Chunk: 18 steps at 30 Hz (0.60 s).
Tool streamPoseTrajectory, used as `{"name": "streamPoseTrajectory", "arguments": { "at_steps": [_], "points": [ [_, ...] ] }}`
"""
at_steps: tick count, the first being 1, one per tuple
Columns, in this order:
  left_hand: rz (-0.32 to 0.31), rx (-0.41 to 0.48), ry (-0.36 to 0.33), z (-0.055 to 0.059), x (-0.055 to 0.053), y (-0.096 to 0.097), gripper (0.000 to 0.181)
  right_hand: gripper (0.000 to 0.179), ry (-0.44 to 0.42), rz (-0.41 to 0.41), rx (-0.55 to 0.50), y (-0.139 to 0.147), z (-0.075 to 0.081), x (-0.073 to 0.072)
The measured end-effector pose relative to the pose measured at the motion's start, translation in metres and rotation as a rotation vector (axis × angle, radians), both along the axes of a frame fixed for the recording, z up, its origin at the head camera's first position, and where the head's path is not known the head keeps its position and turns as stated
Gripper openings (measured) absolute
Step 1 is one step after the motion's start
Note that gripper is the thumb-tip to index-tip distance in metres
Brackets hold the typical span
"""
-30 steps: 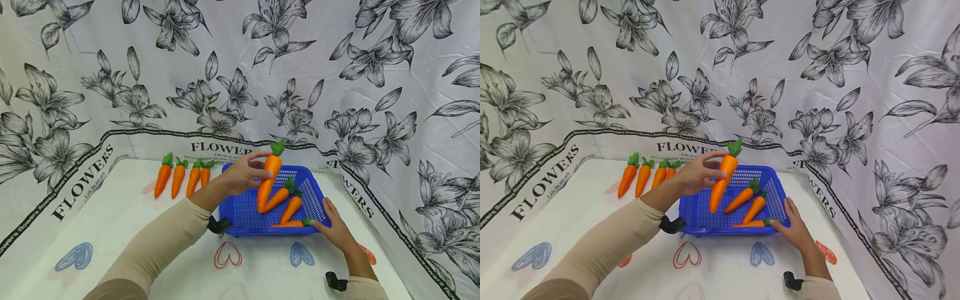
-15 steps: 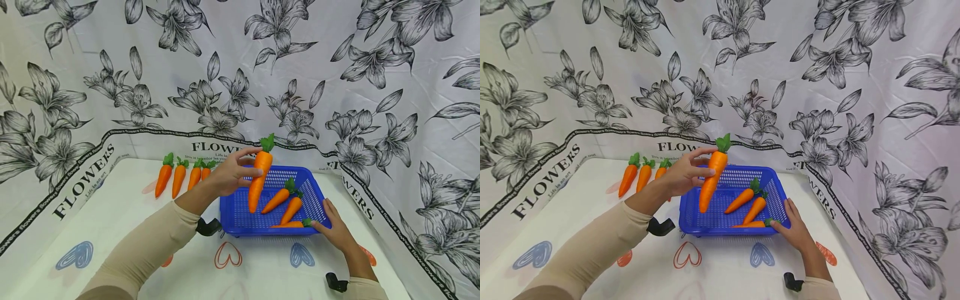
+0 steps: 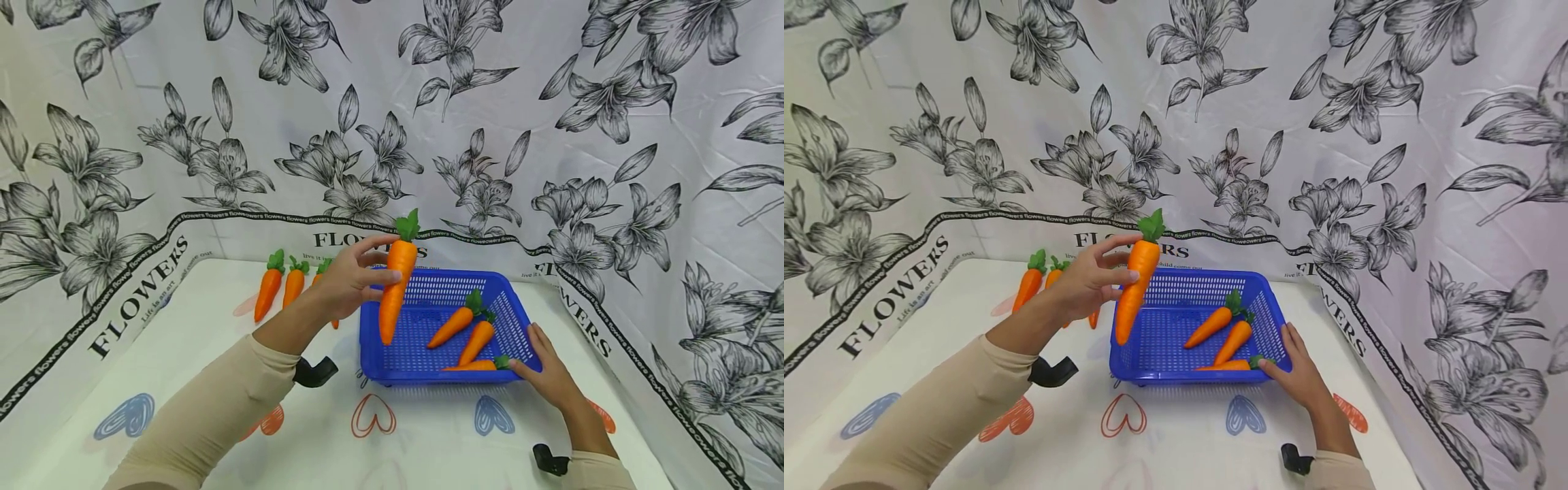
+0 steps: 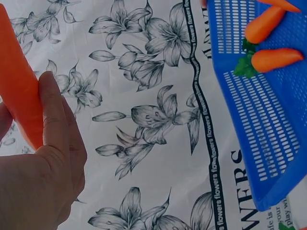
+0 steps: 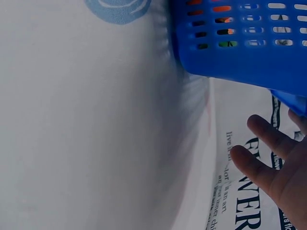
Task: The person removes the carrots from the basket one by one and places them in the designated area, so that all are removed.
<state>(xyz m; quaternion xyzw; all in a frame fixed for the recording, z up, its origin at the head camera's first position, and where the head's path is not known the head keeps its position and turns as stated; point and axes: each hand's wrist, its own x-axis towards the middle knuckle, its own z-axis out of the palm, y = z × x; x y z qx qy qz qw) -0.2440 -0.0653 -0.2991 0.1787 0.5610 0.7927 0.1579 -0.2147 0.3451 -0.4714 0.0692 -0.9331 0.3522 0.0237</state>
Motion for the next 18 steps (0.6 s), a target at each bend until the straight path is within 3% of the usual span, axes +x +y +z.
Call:
{"name": "streamPoseTrajectory", "arguments": {
  "at_steps": [18],
  "points": [
    [0.093, 0.002, 0.039, 0.001, 0.014, -0.033, 0.065, 0.091, -0.003, 0.005, -0.001, 0.001, 0.000, -0.001]
  ]
}}
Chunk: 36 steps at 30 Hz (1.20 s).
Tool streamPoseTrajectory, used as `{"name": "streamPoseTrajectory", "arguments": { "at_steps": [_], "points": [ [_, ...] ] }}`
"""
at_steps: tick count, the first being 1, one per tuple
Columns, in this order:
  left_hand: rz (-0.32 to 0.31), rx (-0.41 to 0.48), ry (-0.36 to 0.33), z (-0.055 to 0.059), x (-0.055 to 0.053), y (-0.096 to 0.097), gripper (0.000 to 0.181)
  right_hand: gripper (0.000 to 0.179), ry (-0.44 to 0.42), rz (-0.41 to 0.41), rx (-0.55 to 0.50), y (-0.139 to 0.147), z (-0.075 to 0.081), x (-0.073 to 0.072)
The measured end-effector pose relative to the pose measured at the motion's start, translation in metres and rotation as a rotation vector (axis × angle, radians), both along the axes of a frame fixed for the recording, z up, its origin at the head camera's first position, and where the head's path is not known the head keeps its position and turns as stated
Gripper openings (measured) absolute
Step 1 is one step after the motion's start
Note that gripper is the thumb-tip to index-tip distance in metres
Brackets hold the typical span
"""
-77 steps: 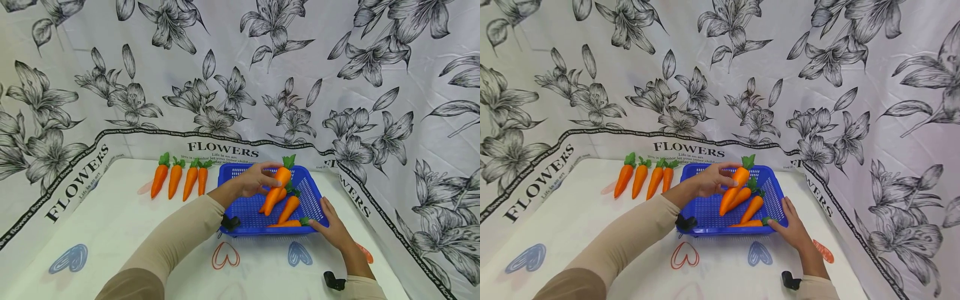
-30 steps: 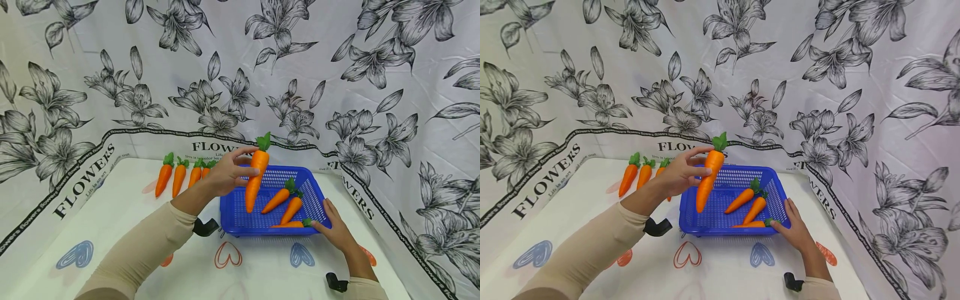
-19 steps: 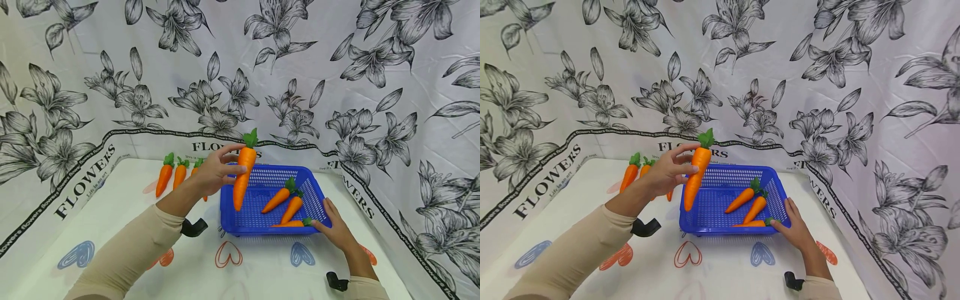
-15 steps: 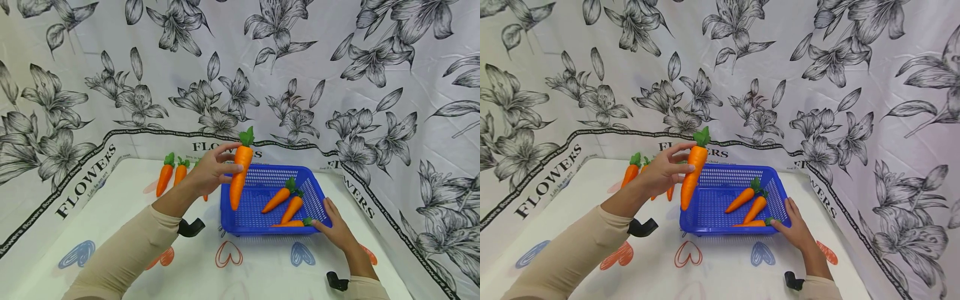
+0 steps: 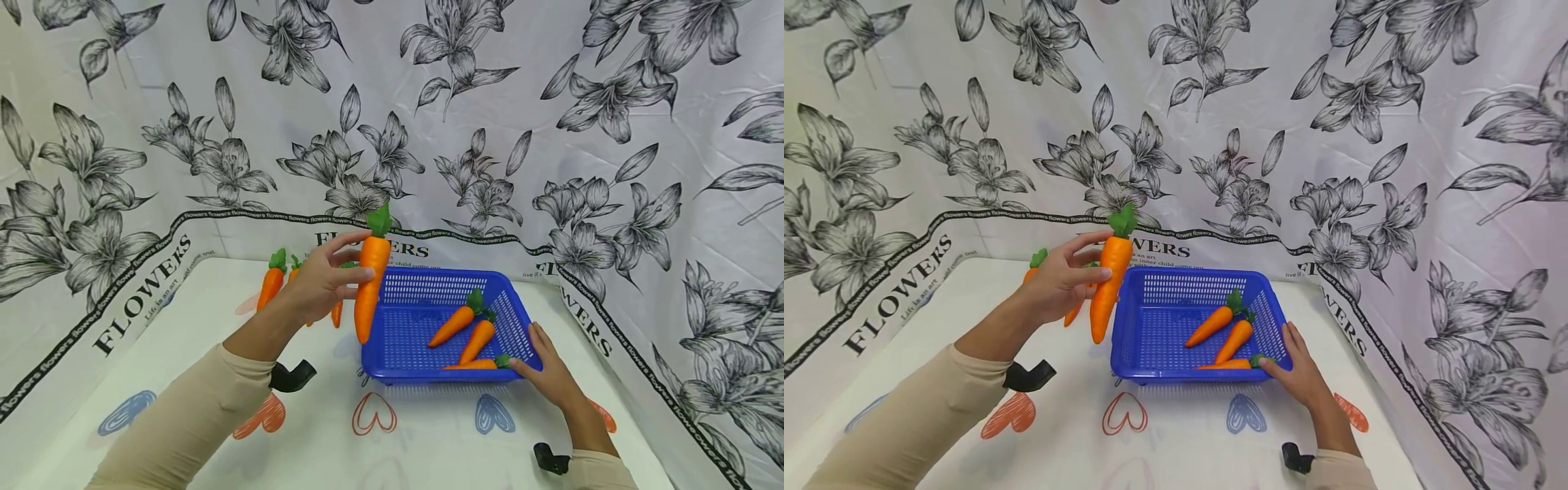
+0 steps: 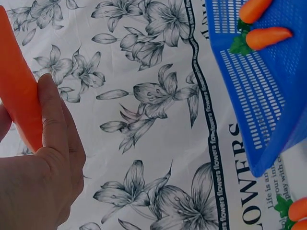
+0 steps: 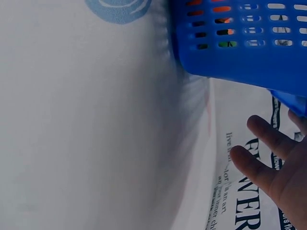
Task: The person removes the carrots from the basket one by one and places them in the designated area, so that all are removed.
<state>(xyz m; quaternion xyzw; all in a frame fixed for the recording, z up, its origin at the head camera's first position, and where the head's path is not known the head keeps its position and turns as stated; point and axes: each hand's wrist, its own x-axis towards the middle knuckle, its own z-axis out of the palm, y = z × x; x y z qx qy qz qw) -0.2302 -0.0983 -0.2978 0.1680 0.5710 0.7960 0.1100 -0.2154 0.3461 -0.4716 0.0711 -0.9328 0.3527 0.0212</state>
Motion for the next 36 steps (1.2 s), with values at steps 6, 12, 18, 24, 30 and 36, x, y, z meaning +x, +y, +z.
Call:
{"name": "streamPoseTrajectory", "arguments": {
  "at_steps": [6, 12, 18, 24, 30, 36],
  "points": [
    [0.037, -0.021, 0.009, -0.001, 0.005, -0.015, 0.065, 0.093, -0.007, -0.003, 0.006, 0.000, 0.000, 0.000],
    [0.047, -0.015, -0.003, -0.002, 0.007, -0.025, 0.064, 0.093, -0.005, 0.000, 0.004, 0.000, -0.001, 0.000],
    [0.056, -0.018, 0.002, -0.007, 0.008, -0.034, 0.065, 0.092, 0.003, 0.009, -0.006, 0.000, 0.000, 0.001],
    [0.087, -0.035, -0.015, -0.015, 0.009, -0.042, 0.064, 0.093, -0.004, 0.005, -0.005, -0.001, 0.003, 0.001],
    [0.112, -0.032, -0.045, -0.023, 0.009, -0.047, 0.067, 0.093, -0.002, 0.002, -0.007, -0.001, 0.002, 0.001],
    [0.122, -0.029, -0.053, -0.031, 0.010, -0.054, 0.065, 0.092, -0.003, 0.008, -0.011, -0.002, 0.002, 0.001]
  ]
}}
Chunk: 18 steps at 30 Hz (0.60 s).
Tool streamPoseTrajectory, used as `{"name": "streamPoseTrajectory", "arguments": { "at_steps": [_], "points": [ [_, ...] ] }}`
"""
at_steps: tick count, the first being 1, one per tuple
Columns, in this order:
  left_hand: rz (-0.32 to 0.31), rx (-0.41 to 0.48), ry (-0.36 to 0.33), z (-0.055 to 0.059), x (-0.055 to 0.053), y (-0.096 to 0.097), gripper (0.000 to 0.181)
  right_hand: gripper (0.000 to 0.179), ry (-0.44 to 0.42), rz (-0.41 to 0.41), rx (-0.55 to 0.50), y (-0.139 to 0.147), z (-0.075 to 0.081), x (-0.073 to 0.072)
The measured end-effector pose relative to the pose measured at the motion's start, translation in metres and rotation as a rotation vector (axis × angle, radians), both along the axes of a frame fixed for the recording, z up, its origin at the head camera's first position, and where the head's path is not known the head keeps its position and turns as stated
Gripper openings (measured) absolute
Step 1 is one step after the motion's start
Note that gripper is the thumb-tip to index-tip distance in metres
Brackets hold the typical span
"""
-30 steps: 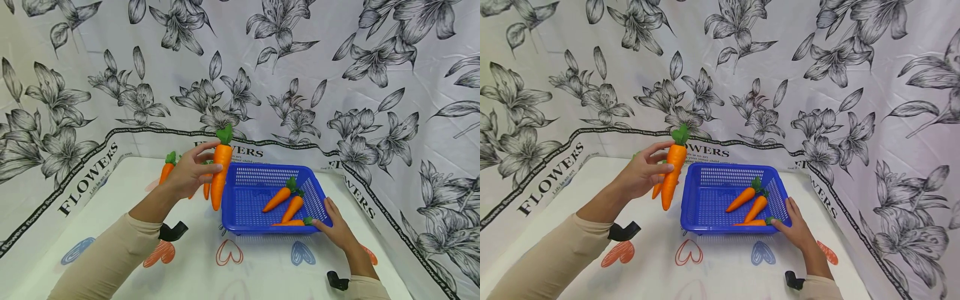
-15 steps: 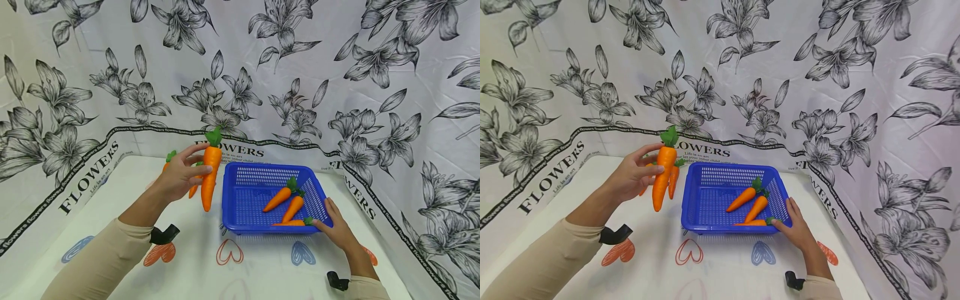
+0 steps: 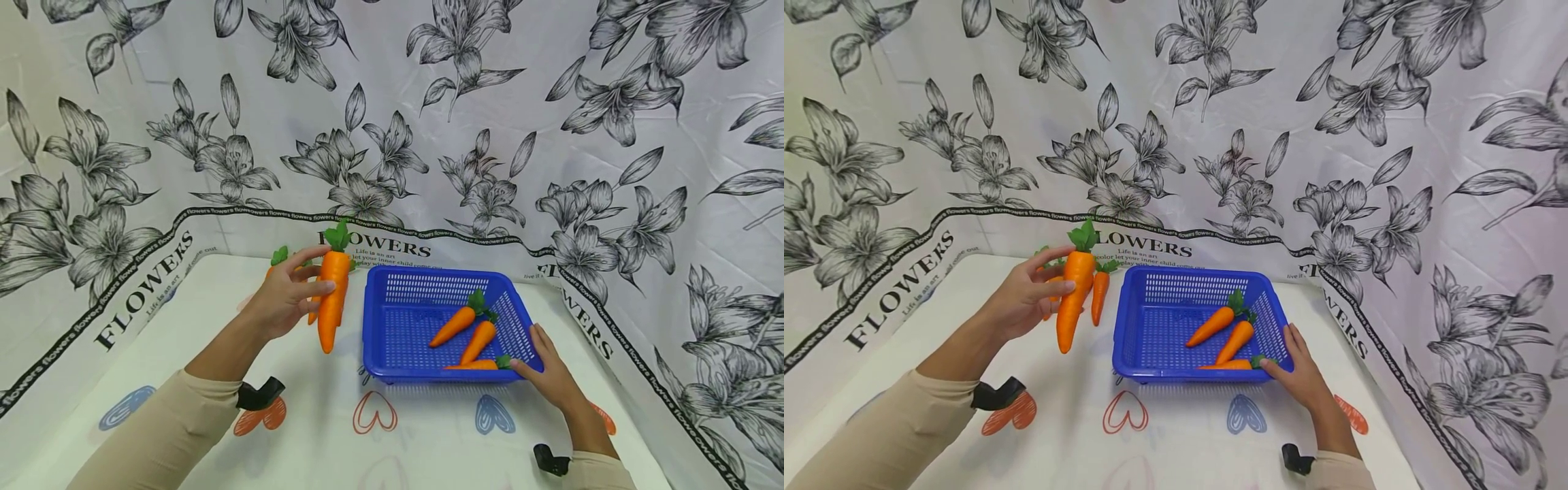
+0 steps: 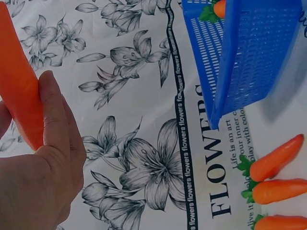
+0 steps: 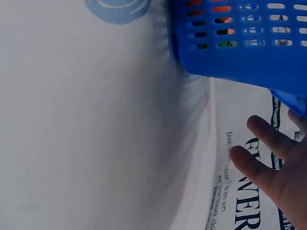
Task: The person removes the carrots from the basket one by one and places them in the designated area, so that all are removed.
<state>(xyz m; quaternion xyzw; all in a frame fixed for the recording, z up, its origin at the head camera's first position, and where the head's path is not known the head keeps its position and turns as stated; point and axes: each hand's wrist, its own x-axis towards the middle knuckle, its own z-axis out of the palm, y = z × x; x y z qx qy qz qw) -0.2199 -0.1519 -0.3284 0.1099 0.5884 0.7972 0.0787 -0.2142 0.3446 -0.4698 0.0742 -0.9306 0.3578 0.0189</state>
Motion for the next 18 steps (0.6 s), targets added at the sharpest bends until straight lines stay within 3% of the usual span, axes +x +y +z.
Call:
{"name": "streamPoseTrajectory", "arguments": {
  "at_steps": [9, 18],
  "points": [
    [-0.003, -0.015, -0.017, -0.010, 0.001, -0.005, 0.065, 0.091, -0.010, -0.008, 0.008, 0.000, 0.000, 0.001],
    [-0.015, -0.038, -0.077, -0.028, 0.002, -0.009, 0.070, 0.091, -0.010, -0.004, -0.002, 0.000, 0.000, 0.000]
  ]
}}
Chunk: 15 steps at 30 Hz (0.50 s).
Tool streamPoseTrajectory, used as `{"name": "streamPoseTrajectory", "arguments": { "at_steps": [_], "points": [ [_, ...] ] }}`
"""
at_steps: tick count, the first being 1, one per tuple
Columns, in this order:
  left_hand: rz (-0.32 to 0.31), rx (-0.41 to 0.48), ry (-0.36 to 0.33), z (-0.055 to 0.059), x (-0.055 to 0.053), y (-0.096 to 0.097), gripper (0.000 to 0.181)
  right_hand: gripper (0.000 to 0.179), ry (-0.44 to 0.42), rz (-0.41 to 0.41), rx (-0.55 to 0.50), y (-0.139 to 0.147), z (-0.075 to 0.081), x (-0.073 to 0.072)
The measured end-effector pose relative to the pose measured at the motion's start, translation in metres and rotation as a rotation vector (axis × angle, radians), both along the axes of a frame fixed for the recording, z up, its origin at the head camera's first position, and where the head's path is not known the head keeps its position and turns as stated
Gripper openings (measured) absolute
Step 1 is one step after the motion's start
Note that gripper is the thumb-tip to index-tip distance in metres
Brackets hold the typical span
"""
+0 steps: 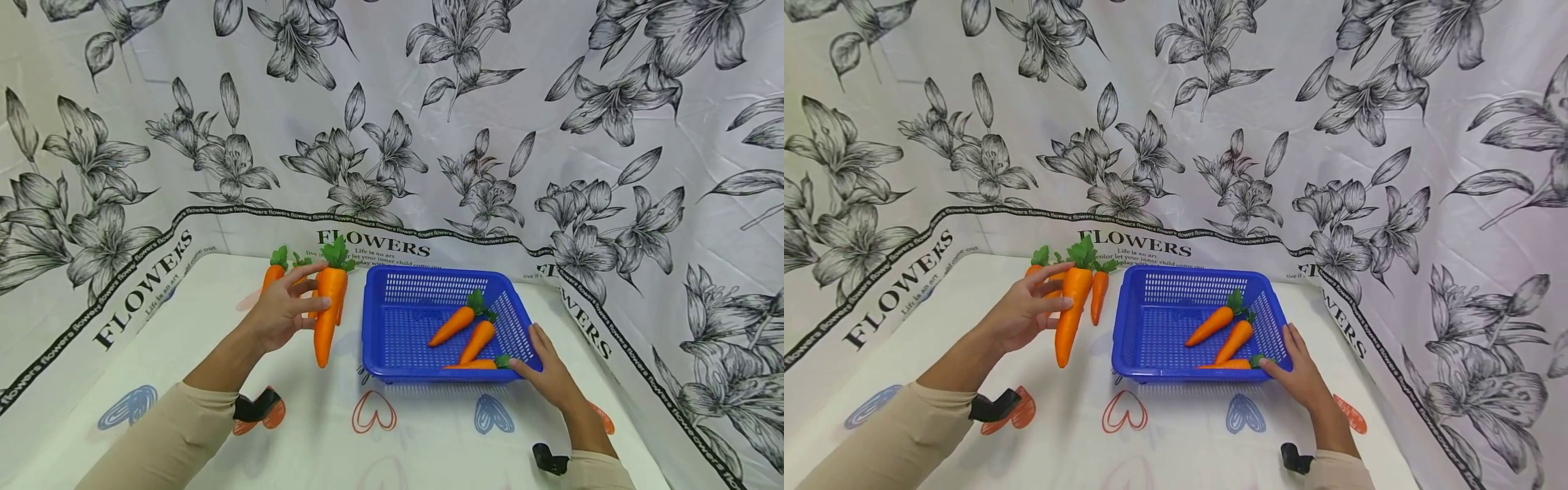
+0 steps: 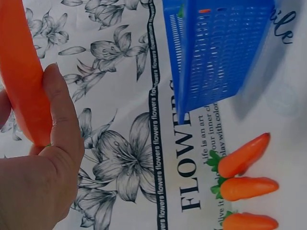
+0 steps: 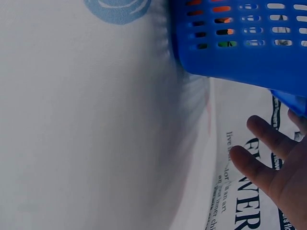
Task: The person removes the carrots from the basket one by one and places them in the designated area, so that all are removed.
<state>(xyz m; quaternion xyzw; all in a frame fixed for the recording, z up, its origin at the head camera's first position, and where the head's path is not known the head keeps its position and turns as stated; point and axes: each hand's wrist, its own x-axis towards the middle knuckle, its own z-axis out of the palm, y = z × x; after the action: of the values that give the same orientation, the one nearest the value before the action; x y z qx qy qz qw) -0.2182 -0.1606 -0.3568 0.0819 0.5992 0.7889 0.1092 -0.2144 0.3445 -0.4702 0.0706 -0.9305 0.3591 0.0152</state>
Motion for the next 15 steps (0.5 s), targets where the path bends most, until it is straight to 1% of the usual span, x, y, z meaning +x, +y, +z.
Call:
{"name": "streamPoseTrajectory", "arguments": {
  "at_steps": [4, 9, 15],
  "points": [
    [-0.001, -0.026, -0.031, -0.007, 0.000, -0.002, 0.070, 0.092, 0.004, 0.002, 0.006, 0.001, -0.001, -0.001],
    [0.004, -0.057, -0.031, -0.014, -0.001, -0.004, 0.071, 0.093, 0.006, -0.001, 0.006, 0.001, -0.001, -0.002],
    [-0.005, -0.071, -0.056, -0.026, -0.002, -0.006, 0.073, 0.093, -0.010, -0.007, 0.006, 0.001, -0.001, -0.001]
  ]
}}
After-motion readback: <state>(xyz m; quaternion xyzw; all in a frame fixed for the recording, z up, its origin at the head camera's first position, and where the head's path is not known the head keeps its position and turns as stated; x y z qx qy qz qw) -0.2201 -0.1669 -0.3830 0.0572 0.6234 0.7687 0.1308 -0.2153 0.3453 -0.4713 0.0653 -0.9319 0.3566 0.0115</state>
